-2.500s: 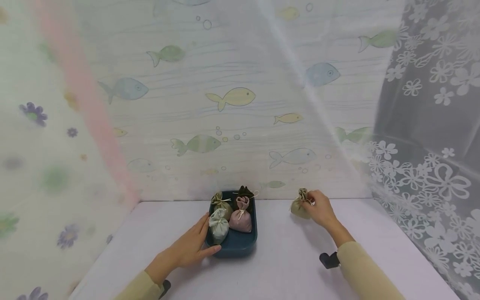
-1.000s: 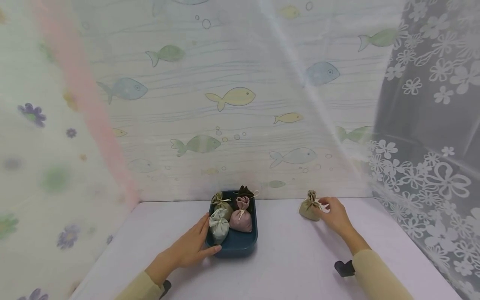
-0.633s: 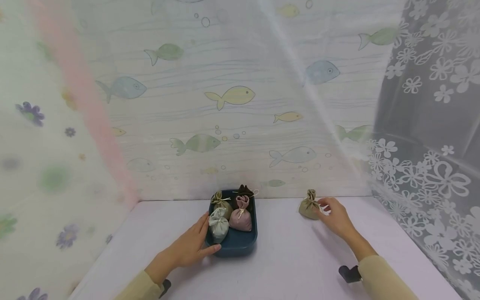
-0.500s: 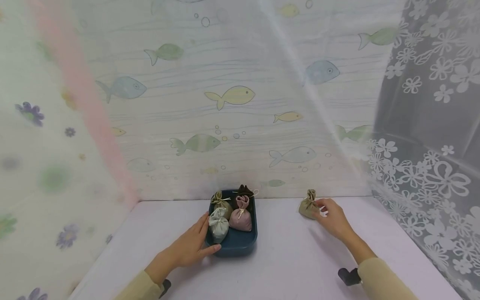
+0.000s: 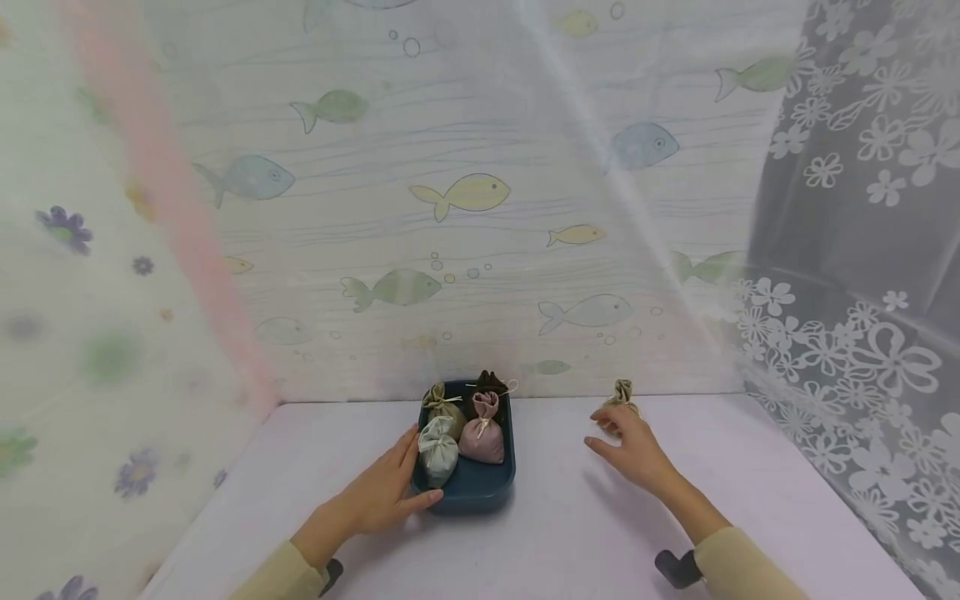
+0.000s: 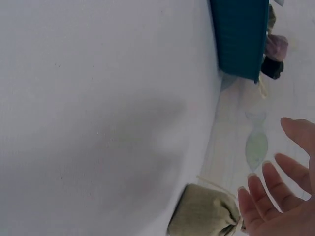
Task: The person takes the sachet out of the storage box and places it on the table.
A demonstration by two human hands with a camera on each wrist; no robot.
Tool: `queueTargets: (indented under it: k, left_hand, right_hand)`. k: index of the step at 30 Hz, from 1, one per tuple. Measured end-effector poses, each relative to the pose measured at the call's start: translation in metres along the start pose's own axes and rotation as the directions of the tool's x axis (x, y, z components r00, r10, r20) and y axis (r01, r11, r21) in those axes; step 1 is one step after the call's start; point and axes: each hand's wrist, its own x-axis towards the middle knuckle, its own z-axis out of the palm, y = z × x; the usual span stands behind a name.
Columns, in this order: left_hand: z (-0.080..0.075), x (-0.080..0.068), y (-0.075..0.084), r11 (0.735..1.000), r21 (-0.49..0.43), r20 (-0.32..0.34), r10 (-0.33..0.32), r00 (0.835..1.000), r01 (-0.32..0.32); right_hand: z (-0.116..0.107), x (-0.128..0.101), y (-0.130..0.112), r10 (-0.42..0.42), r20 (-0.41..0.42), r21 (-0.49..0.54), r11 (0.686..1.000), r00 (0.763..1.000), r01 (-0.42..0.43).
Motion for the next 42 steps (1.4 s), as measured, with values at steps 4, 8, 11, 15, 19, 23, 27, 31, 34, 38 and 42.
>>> queueTargets:
  k: [4, 8, 11, 15, 19, 23, 27, 31, 34, 38, 42]
  left_hand:
    - [-0.001, 0.000, 0.001, 1.000, 0.001, -0.006, 0.005, 1.000, -0.005]
    - [-0.002, 0.000, 0.002, 1.000, 0.000, -0.005, 0.004, 1.000, -0.004]
    - [-0.002, 0.000, 0.002, 1.000, 0.002, -0.006, 0.003, 1.000, -0.003]
    - [-0.001, -0.001, 0.002, 1.000, 0.006, -0.007, 0.006, 1.000, -0.006]
    - [0.000, 0.000, 0.002, 1.000, 0.005, 0.002, 0.004, 1.000, -0.004]
    - [0.000, 0.002, 0.002, 1.000, 0.002, 0.006, 0.003, 1.000, -0.003]
    - [-0.001, 0.001, 0.000, 1.000, 0.002, 0.007, -0.004, 1.000, 0.004]
    - [0.000, -0.002, -0.002, 1.000, 0.014, 0.006, -0.010, 1.000, 0.010]
    - [-0.001, -0.001, -0.002, 1.000, 0.022, 0.006, -0.003, 1.000, 0.003]
    - [-0.002, 0.000, 0.000, 1.000, 0.025, 0.009, 0.001, 1.000, -0.001]
    - [-0.003, 0.000, 0.002, 1.000, 0.023, 0.011, 0.003, 1.000, -0.003]
  right_hand:
    - [0.008, 0.002, -0.007, -0.036, 0.006, 0.018, 0.999, 0.999, 0.036]
    - [0.015, 0.002, -0.015, -0.054, 0.023, 0.029, 0.998, 0.998, 0.054]
    - [0.020, 0.002, -0.022, -0.057, 0.037, 0.040, 0.998, 0.998, 0.055]
    - [0.026, 0.002, -0.029, -0.068, 0.045, 0.051, 0.997, 0.997, 0.065]
    - [0.033, 0.004, -0.035, -0.095, 0.054, 0.059, 0.994, 0.994, 0.091]
    - [0.040, 0.006, -0.042, -0.110, 0.063, 0.081, 0.991, 0.992, 0.104]
    - [0.047, 0.009, -0.050, -0.114, 0.088, 0.110, 0.989, 0.990, 0.104]
    - [0.053, 0.012, -0.058, -0.118, 0.114, 0.132, 0.986, 0.986, 0.102]
    - [0.057, 0.015, -0.064, -0.117, 0.121, 0.146, 0.984, 0.986, 0.099]
    - [0.063, 0.020, -0.071, -0.113, 0.146, 0.173, 0.981, 0.983, 0.088]
    - [0.070, 0.023, -0.076, -0.119, 0.163, 0.197, 0.977, 0.979, 0.086]
